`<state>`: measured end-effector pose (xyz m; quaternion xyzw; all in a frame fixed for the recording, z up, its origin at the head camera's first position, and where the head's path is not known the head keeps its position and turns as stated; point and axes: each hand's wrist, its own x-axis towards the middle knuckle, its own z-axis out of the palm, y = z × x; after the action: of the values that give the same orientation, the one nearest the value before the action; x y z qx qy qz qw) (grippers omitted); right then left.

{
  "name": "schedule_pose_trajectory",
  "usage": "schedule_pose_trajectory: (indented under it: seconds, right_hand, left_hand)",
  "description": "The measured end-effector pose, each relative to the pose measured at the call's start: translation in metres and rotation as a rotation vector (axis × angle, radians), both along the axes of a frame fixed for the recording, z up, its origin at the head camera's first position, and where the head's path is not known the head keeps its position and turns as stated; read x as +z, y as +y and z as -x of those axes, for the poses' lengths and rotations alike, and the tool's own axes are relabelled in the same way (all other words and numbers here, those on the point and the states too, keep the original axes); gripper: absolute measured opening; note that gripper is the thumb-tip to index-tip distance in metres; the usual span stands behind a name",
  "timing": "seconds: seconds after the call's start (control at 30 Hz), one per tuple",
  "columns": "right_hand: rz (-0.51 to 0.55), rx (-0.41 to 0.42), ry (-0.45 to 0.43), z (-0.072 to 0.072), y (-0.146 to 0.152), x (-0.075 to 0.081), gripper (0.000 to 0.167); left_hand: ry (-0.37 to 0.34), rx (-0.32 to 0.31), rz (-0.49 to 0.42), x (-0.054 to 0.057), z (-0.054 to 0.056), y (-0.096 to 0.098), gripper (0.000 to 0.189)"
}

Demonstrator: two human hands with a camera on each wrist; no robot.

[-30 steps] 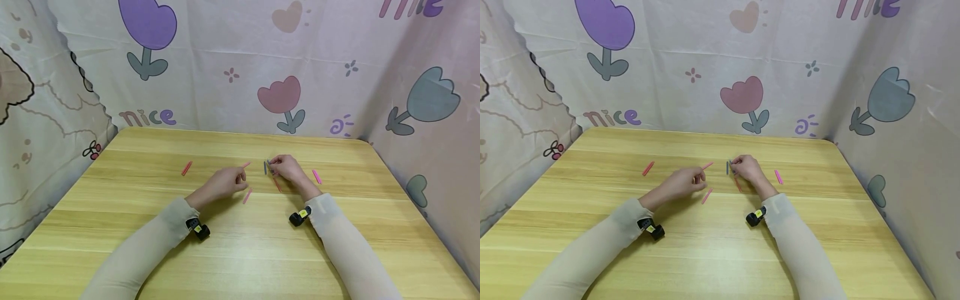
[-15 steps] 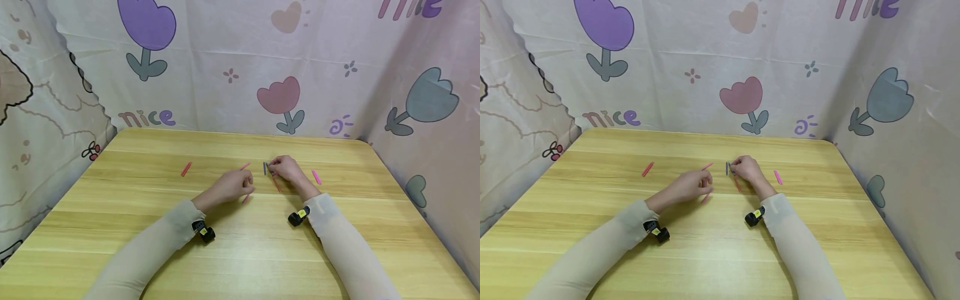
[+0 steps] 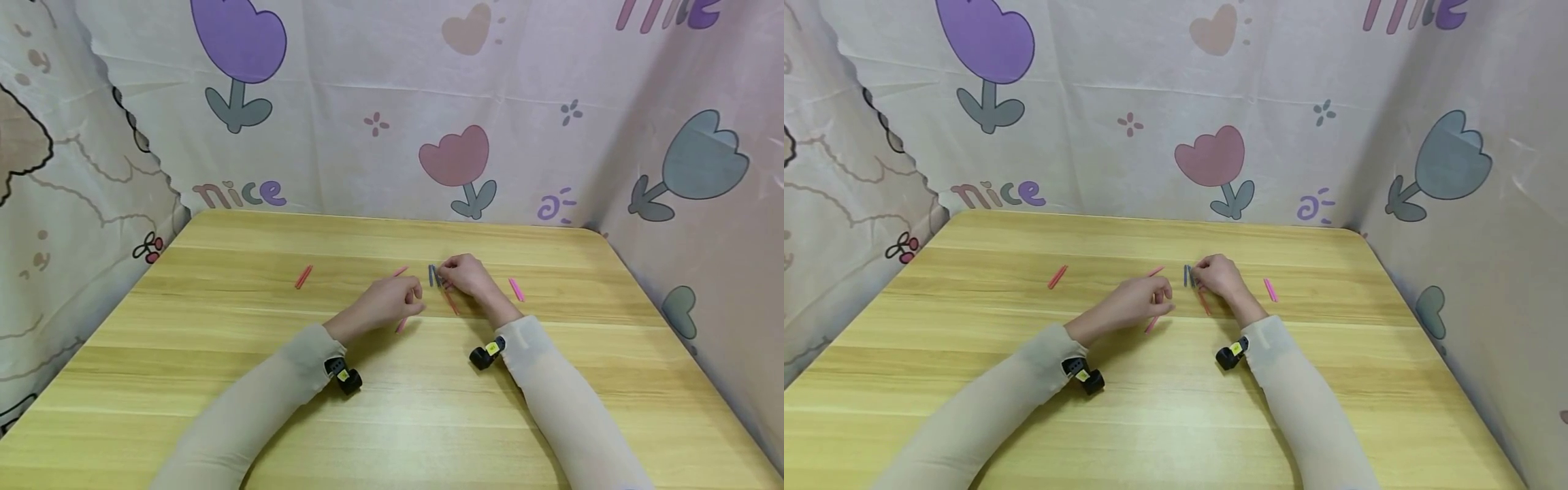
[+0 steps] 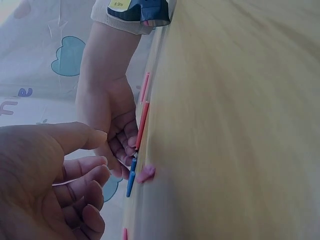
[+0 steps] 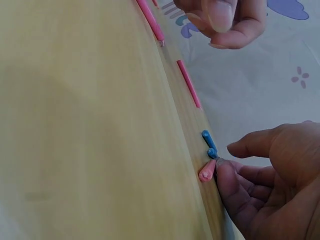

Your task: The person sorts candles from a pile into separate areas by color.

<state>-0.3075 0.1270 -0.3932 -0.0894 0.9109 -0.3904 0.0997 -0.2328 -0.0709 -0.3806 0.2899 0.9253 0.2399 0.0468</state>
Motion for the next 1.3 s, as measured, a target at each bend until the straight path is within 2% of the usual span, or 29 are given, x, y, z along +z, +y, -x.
schedule_pose_trajectory:
  seconds: [0.13,0.37,0.5,0.73,0.83,1.07,1.3]
  right_hand:
    - [0.009,-0.004,-0.009,0.000,0.001,0.001,0.024]
    - [0.103,-0.009,-0.045,-0.001,0.002,0.001,0.023]
    - [0.126,0.014,-0.046,-0.002,0.004,0.002,0.022]
    - [0.044,0.021,-0.006,-0.002,0.005,0.004,0.024]
    - [0.039,0.028,0.004,-0.001,0.006,0.003,0.024]
    - [0.041,0.037,0.013,0.000,0.009,0.002,0.024]
    - [0.076,0.028,-0.004,0.002,0.011,0.000,0.023]
  left_hand:
    - [-0.002,0.005,0.011,0.000,0.003,0.008,0.014]
    - [-0.066,0.075,-0.017,-0.003,0.006,0.023,0.016]
    - [-0.017,0.094,0.023,-0.004,0.008,0.031,0.015]
    - [0.018,0.132,0.021,-0.004,0.010,0.044,0.014]
    - [0.044,0.144,0.030,-0.006,0.011,0.049,0.011]
    - [0.097,0.099,0.088,-0.007,0.010,0.059,0.012]
    - [0.070,0.028,0.072,-0.012,0.013,0.063,0.008]
